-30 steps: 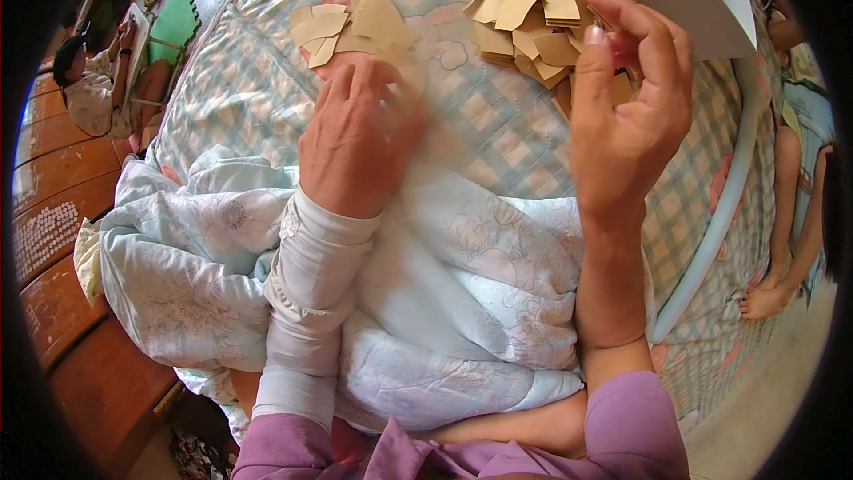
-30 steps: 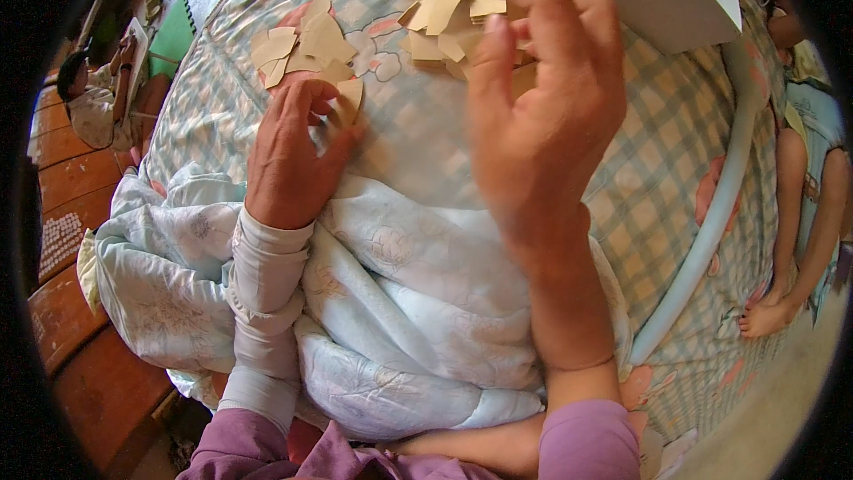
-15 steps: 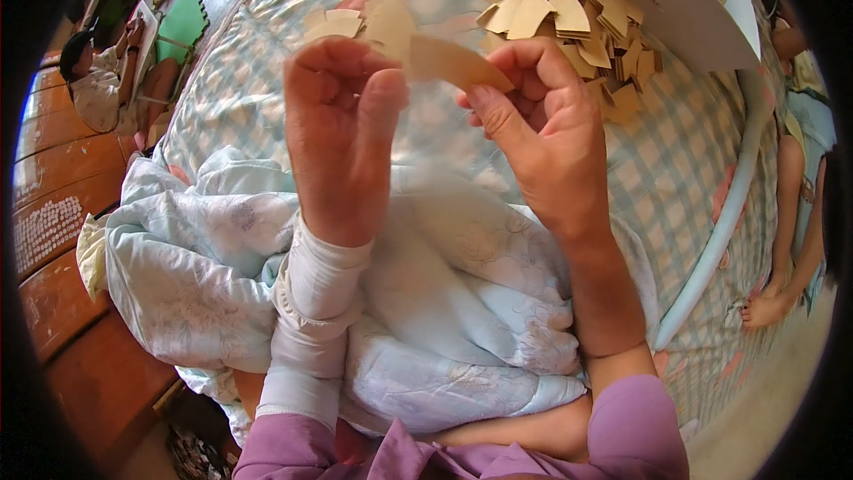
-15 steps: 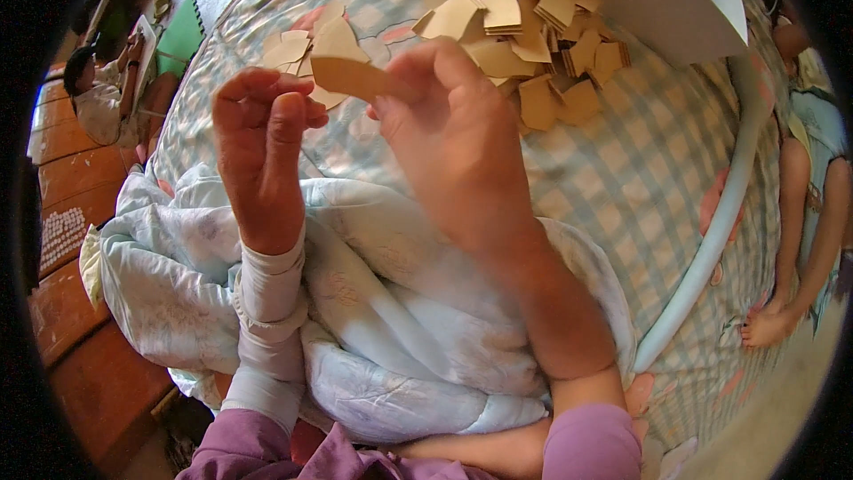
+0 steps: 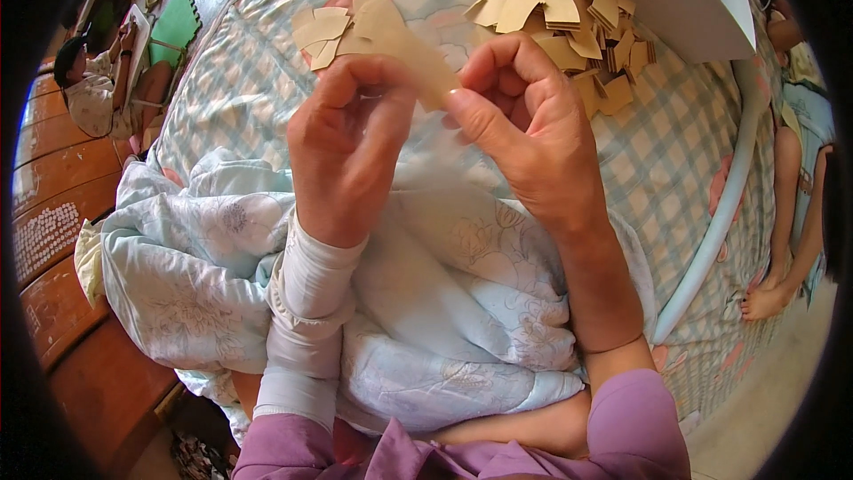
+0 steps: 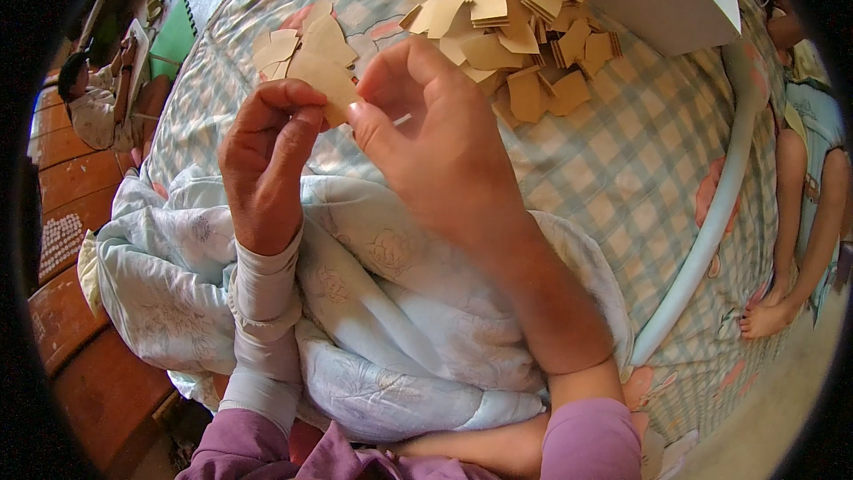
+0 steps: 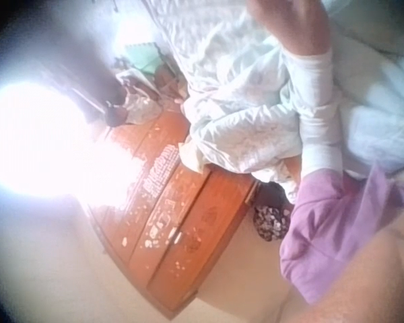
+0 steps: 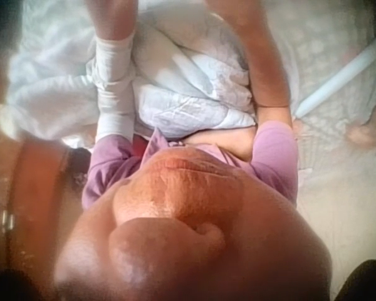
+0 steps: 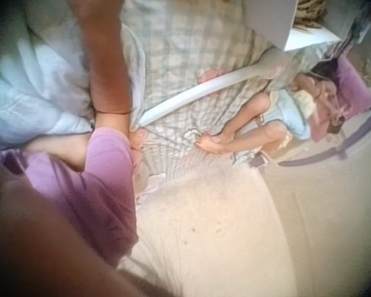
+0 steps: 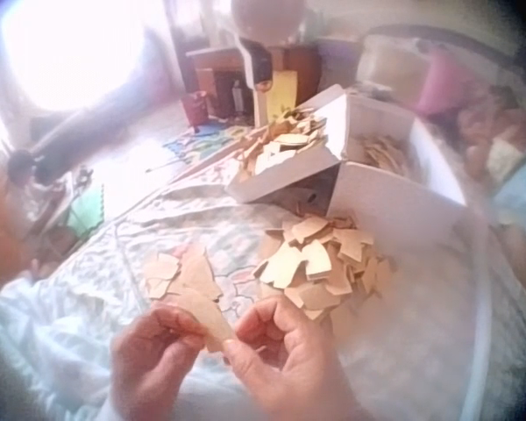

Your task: The person picks up paper shapes one by one from a pile and places them into a cardboard box.

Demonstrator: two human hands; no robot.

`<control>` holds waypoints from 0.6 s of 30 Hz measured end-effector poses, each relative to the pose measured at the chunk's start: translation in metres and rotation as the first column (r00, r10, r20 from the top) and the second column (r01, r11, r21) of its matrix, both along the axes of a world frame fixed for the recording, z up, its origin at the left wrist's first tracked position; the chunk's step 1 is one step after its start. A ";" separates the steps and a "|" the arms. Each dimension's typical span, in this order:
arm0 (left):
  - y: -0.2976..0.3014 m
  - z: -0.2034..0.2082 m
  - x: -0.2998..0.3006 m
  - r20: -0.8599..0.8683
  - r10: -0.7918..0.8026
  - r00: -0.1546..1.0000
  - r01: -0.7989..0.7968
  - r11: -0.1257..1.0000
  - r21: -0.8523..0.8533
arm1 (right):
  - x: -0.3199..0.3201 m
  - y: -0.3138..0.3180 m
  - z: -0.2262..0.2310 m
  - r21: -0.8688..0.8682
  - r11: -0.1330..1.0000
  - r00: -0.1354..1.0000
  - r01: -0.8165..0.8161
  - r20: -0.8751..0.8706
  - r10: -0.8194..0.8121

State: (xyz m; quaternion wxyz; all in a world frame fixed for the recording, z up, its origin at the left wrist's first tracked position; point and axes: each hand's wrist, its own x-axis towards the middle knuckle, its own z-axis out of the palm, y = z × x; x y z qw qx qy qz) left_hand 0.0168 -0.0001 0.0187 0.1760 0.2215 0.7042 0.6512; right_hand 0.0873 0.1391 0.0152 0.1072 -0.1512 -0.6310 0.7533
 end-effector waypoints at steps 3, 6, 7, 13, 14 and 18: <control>0.004 0.003 0.002 0.040 0.037 0.999 -0.040 0.997 0.067 | 0.000 0.001 -0.001 -0.034 0.999 0.999 -0.032 -0.028 0.031; 0.010 0.002 0.006 0.009 -0.052 0.999 0.050 0.983 0.174 | -0.001 -0.001 -0.004 -0.125 0.991 0.996 -0.049 -0.077 0.039; 0.011 0.001 0.006 0.001 -0.045 0.999 0.044 0.984 0.171 | 0.000 0.001 -0.001 -0.116 0.993 0.999 -0.030 -0.044 0.025; 0.003 -0.005 0.000 -0.247 -0.054 0.967 0.064 0.998 0.030 | 0.001 -0.005 0.000 -0.038 0.999 0.999 0.009 -0.049 -0.011; 0.002 -0.005 0.000 -0.249 -0.052 0.967 0.062 0.998 0.029 | 0.001 -0.007 0.000 0.023 0.999 0.998 0.035 -0.059 -0.033; 0.004 -0.003 0.003 -0.265 0.037 0.964 -0.031 0.999 0.025 | 0.002 -0.010 -0.002 0.127 0.988 0.990 0.082 -0.121 -0.066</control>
